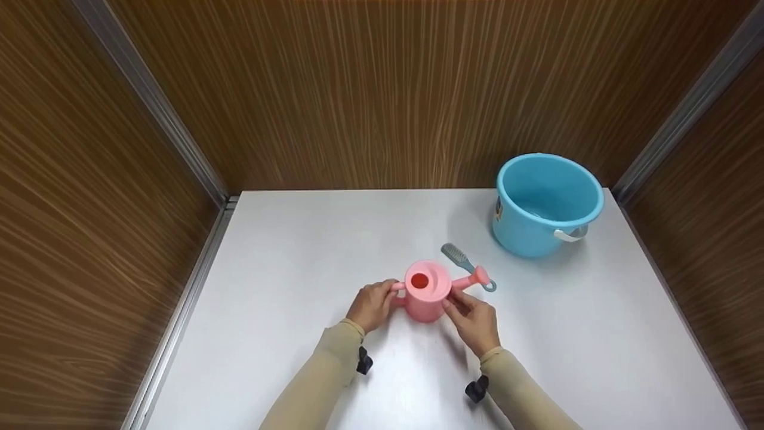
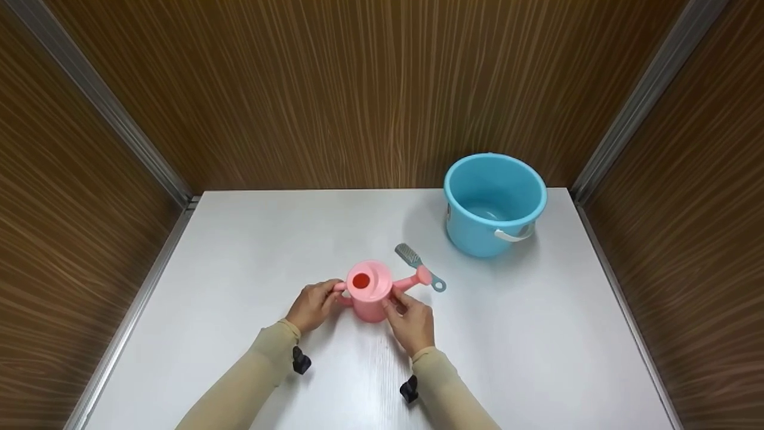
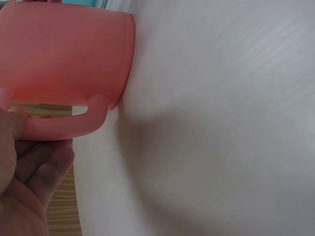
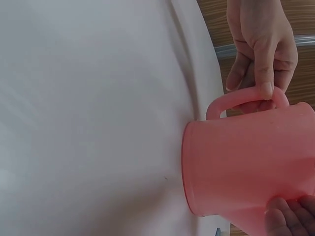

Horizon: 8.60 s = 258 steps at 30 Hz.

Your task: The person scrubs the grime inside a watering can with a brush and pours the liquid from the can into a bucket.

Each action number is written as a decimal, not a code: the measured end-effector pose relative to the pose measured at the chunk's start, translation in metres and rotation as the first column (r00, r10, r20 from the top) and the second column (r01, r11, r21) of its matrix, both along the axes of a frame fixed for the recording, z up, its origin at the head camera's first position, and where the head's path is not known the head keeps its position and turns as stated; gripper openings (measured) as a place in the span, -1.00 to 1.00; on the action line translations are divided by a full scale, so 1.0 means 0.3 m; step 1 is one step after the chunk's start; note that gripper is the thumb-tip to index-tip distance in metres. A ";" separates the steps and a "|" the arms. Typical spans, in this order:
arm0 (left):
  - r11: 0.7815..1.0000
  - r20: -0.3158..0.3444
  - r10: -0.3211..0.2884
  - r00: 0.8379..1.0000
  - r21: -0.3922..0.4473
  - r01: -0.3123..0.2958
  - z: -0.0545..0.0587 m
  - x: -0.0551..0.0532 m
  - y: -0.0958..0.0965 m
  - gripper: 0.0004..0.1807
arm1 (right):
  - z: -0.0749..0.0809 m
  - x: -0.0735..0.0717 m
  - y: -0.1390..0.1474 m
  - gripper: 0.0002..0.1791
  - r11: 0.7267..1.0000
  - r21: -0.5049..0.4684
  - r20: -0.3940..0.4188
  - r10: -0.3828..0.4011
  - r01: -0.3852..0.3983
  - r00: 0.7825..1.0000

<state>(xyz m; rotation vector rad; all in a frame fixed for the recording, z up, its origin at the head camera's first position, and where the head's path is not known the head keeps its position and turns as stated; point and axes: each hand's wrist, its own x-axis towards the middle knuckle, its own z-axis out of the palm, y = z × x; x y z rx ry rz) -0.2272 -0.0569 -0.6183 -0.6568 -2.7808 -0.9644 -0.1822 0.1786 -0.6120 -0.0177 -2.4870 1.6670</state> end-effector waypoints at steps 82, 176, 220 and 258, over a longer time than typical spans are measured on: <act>0.984 0.048 0.102 0.994 0.142 -0.108 -0.029 0.010 -0.008 -0.74 | -0.060 -0.260 0.338 -0.33 0.811 0.549 0.257 0.067 -0.202 0.964; 0.983 0.120 0.109 0.987 0.136 -0.125 -0.018 -0.003 0.007 -0.74 | 0.112 -0.083 0.549 -0.47 0.991 -0.113 0.151 -0.048 0.065 0.987; 0.989 0.108 0.023 0.994 0.142 -0.038 -0.035 0.011 -0.014 -0.81 | 0.473 -0.019 0.290 -0.84 0.984 0.150 -0.137 0.116 -0.095 0.984; 0.986 0.043 0.030 0.999 0.161 -0.036 -0.050 0.004 -0.015 -0.86 | 0.374 -0.108 0.153 -0.83 0.972 0.119 -0.204 0.226 -0.205 0.953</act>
